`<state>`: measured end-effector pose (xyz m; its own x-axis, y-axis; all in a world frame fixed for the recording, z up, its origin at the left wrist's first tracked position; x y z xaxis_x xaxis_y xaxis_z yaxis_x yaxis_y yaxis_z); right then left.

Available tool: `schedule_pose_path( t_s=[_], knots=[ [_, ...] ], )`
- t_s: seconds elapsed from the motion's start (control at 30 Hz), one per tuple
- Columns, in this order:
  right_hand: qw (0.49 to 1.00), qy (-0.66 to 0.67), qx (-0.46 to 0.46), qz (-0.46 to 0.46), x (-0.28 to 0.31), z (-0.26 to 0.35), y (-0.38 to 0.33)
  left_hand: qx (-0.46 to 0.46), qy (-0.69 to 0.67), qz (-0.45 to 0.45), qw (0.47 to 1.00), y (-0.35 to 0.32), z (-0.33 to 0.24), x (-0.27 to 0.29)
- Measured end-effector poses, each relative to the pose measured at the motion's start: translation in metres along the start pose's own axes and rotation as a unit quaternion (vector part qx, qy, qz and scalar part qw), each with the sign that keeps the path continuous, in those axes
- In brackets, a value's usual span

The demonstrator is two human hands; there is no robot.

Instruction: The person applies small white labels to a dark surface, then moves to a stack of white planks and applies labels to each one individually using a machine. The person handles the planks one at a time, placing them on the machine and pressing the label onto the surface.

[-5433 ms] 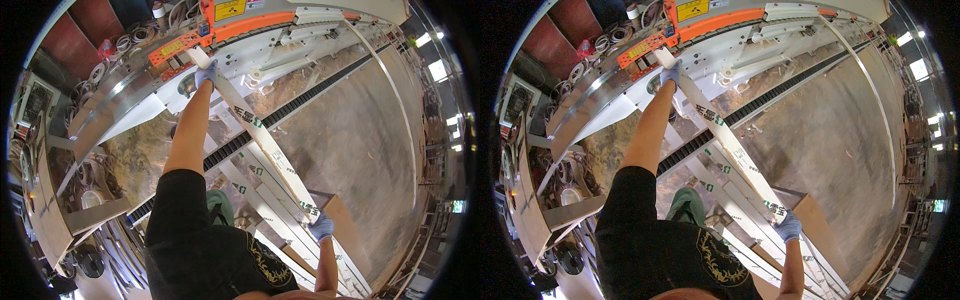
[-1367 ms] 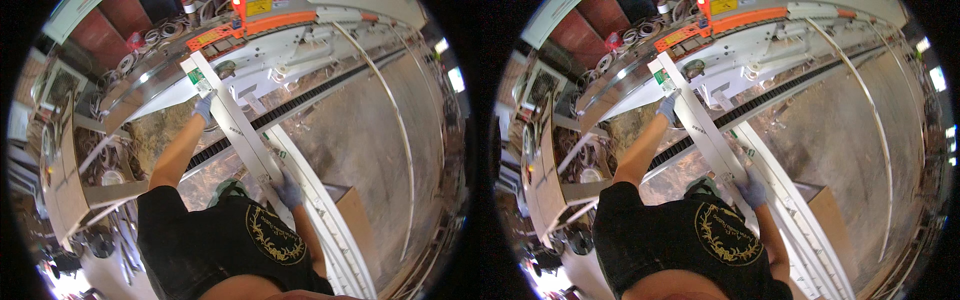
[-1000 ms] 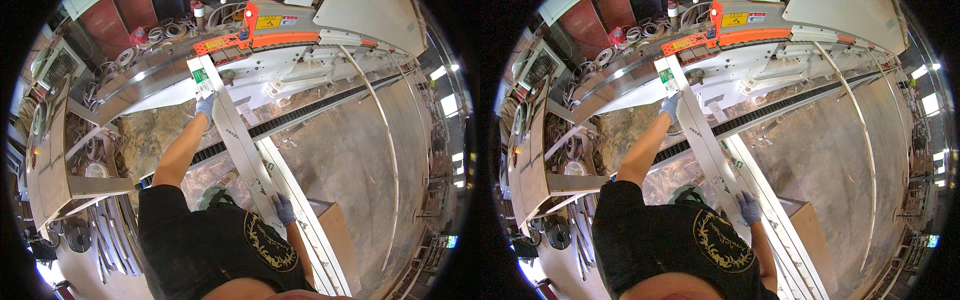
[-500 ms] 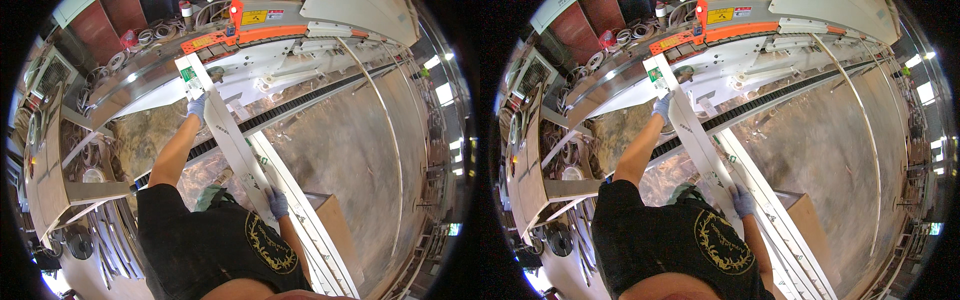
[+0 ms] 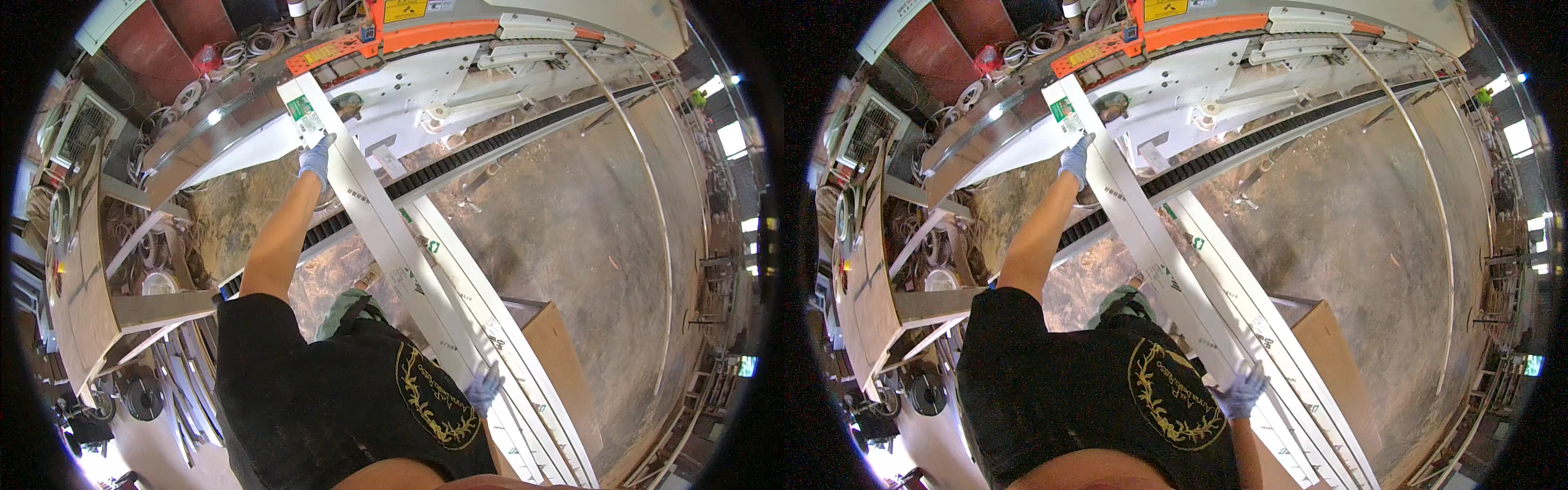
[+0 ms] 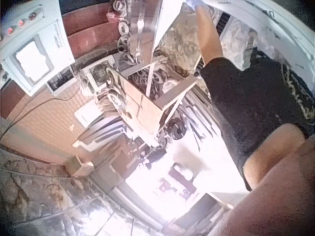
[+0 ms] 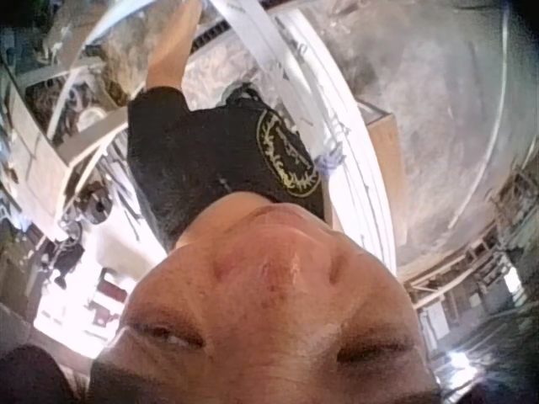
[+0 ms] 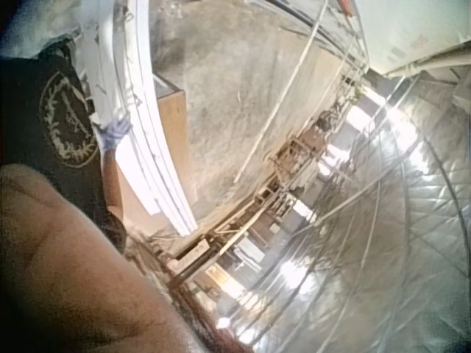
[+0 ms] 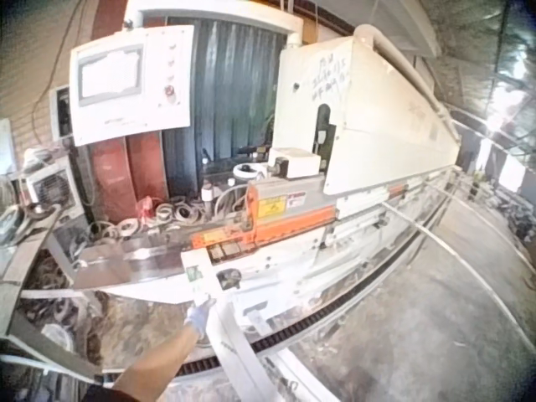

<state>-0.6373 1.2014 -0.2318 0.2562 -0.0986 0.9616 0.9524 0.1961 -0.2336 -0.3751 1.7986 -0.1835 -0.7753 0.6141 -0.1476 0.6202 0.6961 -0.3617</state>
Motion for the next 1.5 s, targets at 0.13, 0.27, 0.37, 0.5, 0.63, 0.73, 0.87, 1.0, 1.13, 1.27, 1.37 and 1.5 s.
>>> schedule_pose_path(
  t_s=[0.13, 0.27, 0.37, 0.5, 0.63, 0.73, 0.87, 1.0, 1.13, 1.27, 1.37, 1.5],
  knots=[
    [0.992, -0.045, 0.042, -0.106, 0.0, -0.034, -0.025, -0.013, 0.029, -0.028, 0.999, 0.009, 0.003, 0.0],
    [0.994, -0.005, 0.033, -0.109, 0.035, -0.019, -0.012, -0.007, 0.058, -0.035, 0.998, 0.041, 0.003, -0.028],
    [0.996, -0.028, 0.0, -0.083, 0.06, 0.0, 0.0, 0.011, 0.057, -0.028, 0.998, 0.064, 0.0, -0.041],
    [1.0, -0.007, -0.004, -0.025, 0.071, 0.026, 0.064, -0.077, -0.028, -0.021, 0.996, 0.175, 0.001, -0.037],
    [1.0, -0.022, 0.002, -0.02, 0.054, 0.038, 0.127, -0.008, -0.018, -0.002, 1.0, 0.242, 0.011, -0.07],
    [0.999, -0.029, 0.019, -0.009, 0.064, 0.049, 0.183, 0.054, -0.105, 0.016, 0.993, 0.29, 0.011, -0.095],
    [0.999, -0.037, 0.027, -0.011, 0.073, 0.036, 0.239, 0.026, -0.083, -0.005, 0.996, 0.311, -0.002, -0.122],
    [0.999, -0.038, 0.003, 0.016, 0.07, 0.026, 0.26, 0.028, -0.053, -0.012, 0.998, 0.297, -0.018, -0.145],
    [0.999, -0.039, -0.008, 0.033, 0.083, 0.024, 0.289, 0.057, -0.103, 0.007, 0.993, 0.337, -0.003, -0.157],
    [0.998, -0.052, -0.008, 0.023, 0.092, 0.008, 0.295, 0.041, -0.047, -0.008, 0.998, 0.328, -0.01, -0.177],
    [0.999, -0.043, -0.005, 0.02, 0.102, 0.011, 0.297, 0.041, 0.004, -0.034, 0.999, 0.34, -0.009, -0.18],
    [0.997, -0.053, -0.033, 0.035, 0.102, -0.005, 0.303, 0.056, -0.001, -0.032, 0.998, 0.333, -0.014, -0.196]
  ],
)
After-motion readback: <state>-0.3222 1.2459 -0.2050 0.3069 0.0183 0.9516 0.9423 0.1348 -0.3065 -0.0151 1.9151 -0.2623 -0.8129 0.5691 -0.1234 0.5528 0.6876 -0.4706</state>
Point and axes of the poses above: each hand's wrist, its own y-axis towards the middle knuckle, its own x-axis out of the back of the hand, z = x × y, the point moved 7 cm from there along y, towards the middle knuckle, and after that the axes turned 2 degrees about x, right-handed, at the moved point
